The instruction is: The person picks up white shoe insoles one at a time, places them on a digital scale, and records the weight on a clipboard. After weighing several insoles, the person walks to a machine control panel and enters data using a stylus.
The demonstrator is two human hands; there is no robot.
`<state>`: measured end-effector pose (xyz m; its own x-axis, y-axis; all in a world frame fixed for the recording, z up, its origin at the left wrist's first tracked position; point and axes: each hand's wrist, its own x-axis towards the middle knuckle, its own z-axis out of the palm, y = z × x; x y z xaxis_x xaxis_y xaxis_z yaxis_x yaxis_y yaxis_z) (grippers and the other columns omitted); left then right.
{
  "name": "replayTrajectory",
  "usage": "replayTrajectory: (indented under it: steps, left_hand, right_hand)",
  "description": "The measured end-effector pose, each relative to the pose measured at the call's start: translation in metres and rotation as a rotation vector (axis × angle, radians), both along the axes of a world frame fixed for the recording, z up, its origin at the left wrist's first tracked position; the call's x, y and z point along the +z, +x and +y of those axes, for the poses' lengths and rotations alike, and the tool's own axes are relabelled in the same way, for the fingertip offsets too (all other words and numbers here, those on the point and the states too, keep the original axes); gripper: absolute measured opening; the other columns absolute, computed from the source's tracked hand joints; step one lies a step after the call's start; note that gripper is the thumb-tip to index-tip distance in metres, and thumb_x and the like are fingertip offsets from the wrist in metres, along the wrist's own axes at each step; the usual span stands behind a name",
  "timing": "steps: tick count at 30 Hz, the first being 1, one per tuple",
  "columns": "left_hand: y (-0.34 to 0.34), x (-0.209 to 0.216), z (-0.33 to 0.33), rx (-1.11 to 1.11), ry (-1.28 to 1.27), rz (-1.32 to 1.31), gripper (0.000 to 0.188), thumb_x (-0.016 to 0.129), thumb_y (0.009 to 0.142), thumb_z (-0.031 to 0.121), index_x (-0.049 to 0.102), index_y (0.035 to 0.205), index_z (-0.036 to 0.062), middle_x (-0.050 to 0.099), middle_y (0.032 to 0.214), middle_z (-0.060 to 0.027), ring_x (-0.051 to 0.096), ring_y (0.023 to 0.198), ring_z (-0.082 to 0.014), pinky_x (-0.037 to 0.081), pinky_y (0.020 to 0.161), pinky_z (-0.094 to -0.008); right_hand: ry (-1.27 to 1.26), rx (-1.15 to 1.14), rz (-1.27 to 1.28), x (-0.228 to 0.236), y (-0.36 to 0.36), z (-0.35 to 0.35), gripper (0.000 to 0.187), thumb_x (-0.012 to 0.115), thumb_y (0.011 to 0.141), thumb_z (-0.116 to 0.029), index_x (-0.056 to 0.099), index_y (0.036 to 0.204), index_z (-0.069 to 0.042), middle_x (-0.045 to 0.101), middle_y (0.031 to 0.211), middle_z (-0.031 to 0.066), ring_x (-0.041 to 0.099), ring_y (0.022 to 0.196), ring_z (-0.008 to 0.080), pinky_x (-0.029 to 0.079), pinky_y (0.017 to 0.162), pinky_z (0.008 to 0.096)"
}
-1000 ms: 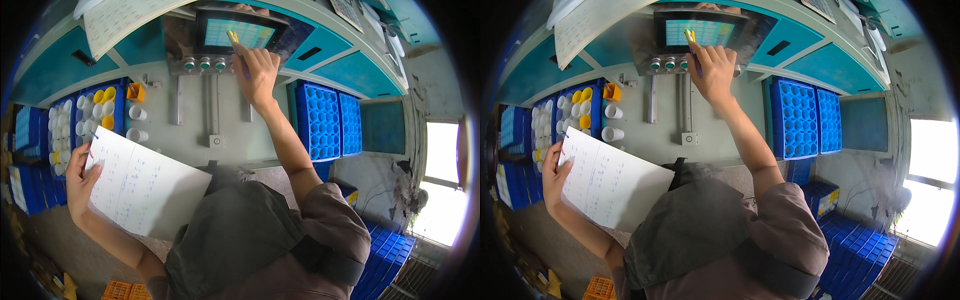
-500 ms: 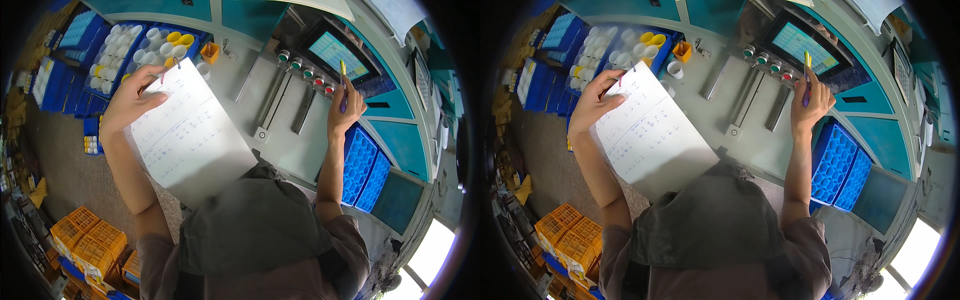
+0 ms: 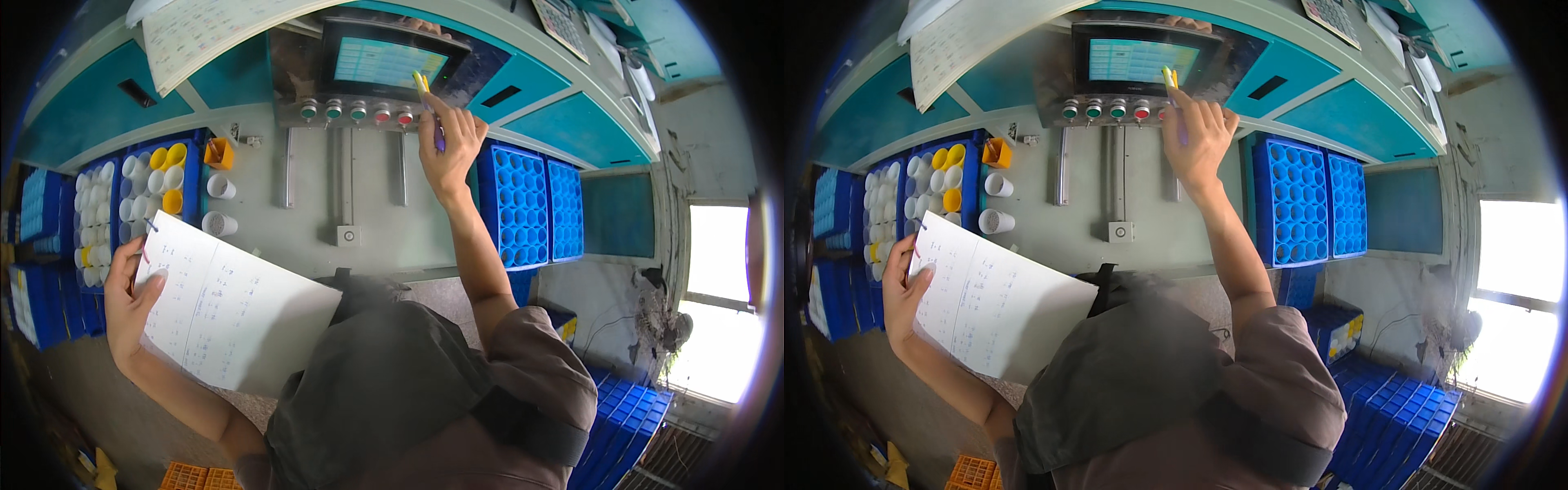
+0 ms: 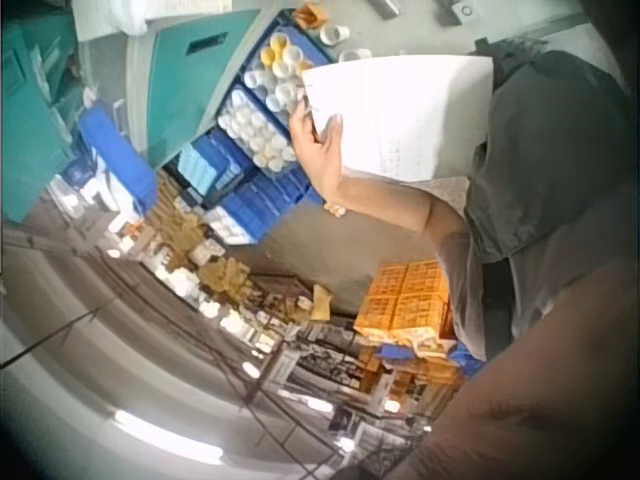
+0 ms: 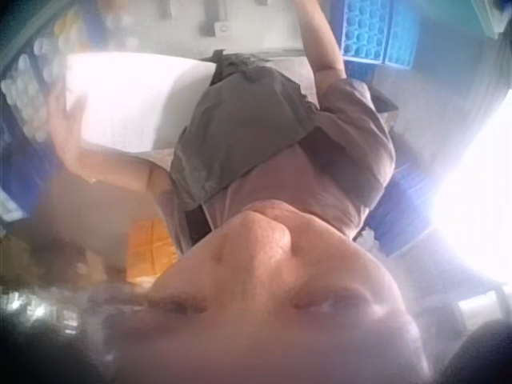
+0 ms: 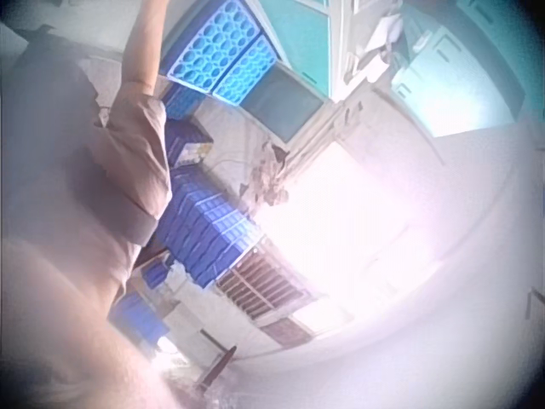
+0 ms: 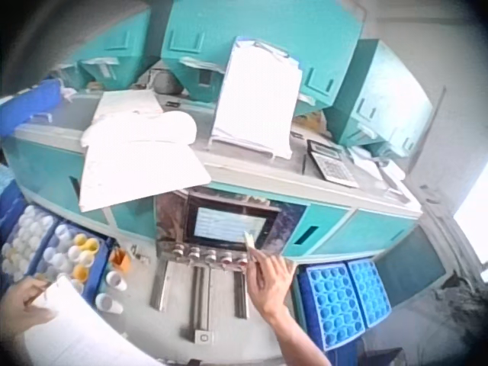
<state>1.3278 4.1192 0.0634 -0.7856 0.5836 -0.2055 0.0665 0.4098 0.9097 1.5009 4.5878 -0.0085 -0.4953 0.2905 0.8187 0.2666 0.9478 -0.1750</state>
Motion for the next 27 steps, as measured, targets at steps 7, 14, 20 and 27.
replayTrajectory:
  steps: [7, 14, 20, 27]
  left_hand:
    - [-0.001, 0.002, 0.001, -0.003, -0.011, 0.001, 0.052, 0.071, 0.091, 0.007, 0.054, 0.140, -0.0019, 0.071, 0.125, -0.0162, 0.067, 0.110, -0.0160, 0.050, 0.095, -0.0288]
    - [0.000, 0.002, 0.001, -0.001, -0.019, 0.031, 0.053, 0.072, 0.091, 0.012, 0.054, 0.139, -0.0019, 0.071, 0.125, -0.0165, 0.067, 0.110, -0.0162, 0.050, 0.096, -0.0287]
    - [0.000, 0.002, 0.002, 0.011, -0.004, 0.011, 0.054, 0.072, 0.091, 0.012, 0.054, 0.139, -0.0024, 0.071, 0.124, -0.0157, 0.066, 0.110, -0.0158, 0.049, 0.095, -0.0281]
    - [-0.002, 0.001, 0.002, 0.006, -0.026, 0.013, 0.053, 0.072, 0.091, 0.012, 0.055, 0.139, -0.0018, 0.071, 0.124, -0.0160, 0.066, 0.110, -0.0163, 0.049, 0.096, -0.0282]
  right_hand:
    - [0.049, -0.020, 0.052, 0.006, -0.009, 0.004, 0.024, 0.074, 0.088, -0.006, 0.077, 0.112, -0.011, 0.063, 0.075, 0.0007, 0.057, 0.072, 0.0177, 0.037, 0.081, 0.0340]
    - [0.011, -0.016, 0.020, 0.001, -0.007, 0.007, 0.022, 0.074, 0.088, -0.007, 0.077, 0.109, -0.011, 0.063, 0.075, 0.0009, 0.058, 0.073, 0.0174, 0.037, 0.080, 0.0344]
    - [-0.014, -0.003, -0.039, -0.012, -0.002, 0.001, 0.020, 0.074, 0.086, -0.006, 0.077, 0.105, -0.011, 0.067, 0.078, 0.0011, 0.060, 0.074, 0.0173, 0.036, 0.078, 0.0357]
    - [0.029, 0.157, -0.048, -0.005, -0.029, -0.013, 0.028, 0.077, 0.082, -0.006, 0.076, 0.109, -0.012, 0.065, 0.077, -0.0010, 0.059, 0.074, 0.0177, 0.037, 0.078, 0.0366]
